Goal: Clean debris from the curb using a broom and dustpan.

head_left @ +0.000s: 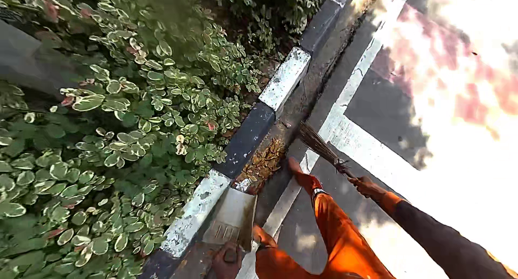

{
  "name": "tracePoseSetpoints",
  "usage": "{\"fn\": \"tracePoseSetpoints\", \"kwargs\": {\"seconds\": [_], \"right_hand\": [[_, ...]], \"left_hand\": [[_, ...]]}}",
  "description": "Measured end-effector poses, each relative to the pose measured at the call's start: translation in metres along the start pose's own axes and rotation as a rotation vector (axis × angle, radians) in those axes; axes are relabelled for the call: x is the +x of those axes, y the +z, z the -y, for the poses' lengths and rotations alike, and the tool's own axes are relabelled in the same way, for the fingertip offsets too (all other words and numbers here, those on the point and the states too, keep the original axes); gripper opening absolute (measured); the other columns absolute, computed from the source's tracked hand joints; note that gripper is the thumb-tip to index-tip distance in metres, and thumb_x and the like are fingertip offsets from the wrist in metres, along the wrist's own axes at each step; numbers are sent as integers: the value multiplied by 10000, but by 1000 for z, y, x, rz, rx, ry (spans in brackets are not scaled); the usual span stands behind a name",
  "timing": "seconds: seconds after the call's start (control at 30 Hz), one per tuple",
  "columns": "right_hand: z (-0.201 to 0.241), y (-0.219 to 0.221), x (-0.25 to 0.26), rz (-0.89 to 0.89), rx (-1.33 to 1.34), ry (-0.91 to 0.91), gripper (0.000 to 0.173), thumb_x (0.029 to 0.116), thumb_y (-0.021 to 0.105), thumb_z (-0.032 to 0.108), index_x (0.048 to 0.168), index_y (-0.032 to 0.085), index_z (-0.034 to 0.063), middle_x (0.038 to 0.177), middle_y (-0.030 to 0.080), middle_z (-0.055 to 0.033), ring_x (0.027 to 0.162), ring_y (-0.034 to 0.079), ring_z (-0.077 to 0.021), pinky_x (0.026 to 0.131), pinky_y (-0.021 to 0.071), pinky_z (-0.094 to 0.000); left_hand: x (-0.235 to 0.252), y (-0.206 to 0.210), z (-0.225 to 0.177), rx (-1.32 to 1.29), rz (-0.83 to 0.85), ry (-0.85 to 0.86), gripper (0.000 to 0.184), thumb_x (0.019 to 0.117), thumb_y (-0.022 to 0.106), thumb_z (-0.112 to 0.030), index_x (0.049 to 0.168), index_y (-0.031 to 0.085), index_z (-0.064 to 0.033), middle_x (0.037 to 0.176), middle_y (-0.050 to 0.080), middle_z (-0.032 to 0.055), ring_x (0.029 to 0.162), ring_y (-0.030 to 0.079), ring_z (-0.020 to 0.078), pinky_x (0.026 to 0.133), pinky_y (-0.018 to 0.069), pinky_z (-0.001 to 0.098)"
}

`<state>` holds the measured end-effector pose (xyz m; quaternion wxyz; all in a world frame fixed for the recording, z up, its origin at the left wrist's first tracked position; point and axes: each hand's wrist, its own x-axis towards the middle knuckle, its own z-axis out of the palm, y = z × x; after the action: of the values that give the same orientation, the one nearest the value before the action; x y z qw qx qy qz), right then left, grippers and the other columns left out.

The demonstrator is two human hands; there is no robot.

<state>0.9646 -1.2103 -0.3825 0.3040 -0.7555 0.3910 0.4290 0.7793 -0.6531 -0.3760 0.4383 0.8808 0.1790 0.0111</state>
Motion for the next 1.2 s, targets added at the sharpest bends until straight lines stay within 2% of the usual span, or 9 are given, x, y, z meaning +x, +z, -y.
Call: {"fn": "tracePoseSetpoints", "kwargs": {"seconds": [0.13,0.2,0.3,0.43,0.53,0.67,0.9,1.1,1.2], "right_hand": [[90,-64,126,-95,-531,-115,616,1080,453,498,1166,634,-84,1038,651,-290,911,654,-418,822,514,-618],[146,-84,181,-175,-740,-100,616,1093,408,474,1258,608,-84,1235,631,-352,1188,607,-529,974,460,-705],[195,-75,285,-321,-822,-163,404,1056,518,240,1325,591,-53,1207,635,-375,1135,619,-568,893,484,-736],[203,27,364,-153,-868,-235,653,913,622,5,1538,459,103,1254,631,-339,1126,629,-546,881,506,-718],[184,53,304,286,-1046,-220,805,885,661,32,1609,336,163,1332,585,-325,1215,576,-531,954,469,-703],[184,-37,206,387,-1012,-14,202,914,647,61,1080,609,-49,932,628,-241,793,654,-386,680,530,-565],[217,-46,310,-178,-997,-154,377,940,634,52,1293,567,-63,1099,646,-348,1014,654,-552,782,525,-702],[225,21,285,270,-1233,-237,788,908,631,4,1606,349,238,1298,601,-319,1190,587,-542,883,499,-707],[238,-44,226,254,-1299,-142,383,983,574,95,1359,580,23,1168,640,-332,1107,616,-553,830,498,-713]], "left_hand": [[18,50,33,1,185,-130,227,736,734,-127,764,674,90,740,700,152,710,688,130,734,581,310],[28,73,57,-6,272,-225,211,761,728,-119,801,679,82,776,701,133,752,686,128,769,586,315],[49,102,85,101,362,-251,199,729,741,-130,770,683,56,764,703,161,746,698,207,750,581,403],[106,112,97,122,343,-263,219,736,750,-121,768,663,77,759,700,163,730,692,172,739,578,354],[136,90,104,103,395,-283,191,751,749,-130,790,667,38,769,712,100,723,682,70,723,582,272],[149,75,105,110,503,-322,243,787,754,-160,811,667,66,789,709,164,729,687,143,724,583,339],[149,95,140,111,327,-407,208,694,735,-118,806,649,35,768,687,76,715,661,77,710,566,293],[168,119,139,212,289,-401,209,665,725,-148,755,623,11,719,648,89,660,627,133,652,521,357],[176,133,132,241,262,-423,213,647,716,-125,745,610,31,714,641,134,656,631,215,648,508,441]]}}
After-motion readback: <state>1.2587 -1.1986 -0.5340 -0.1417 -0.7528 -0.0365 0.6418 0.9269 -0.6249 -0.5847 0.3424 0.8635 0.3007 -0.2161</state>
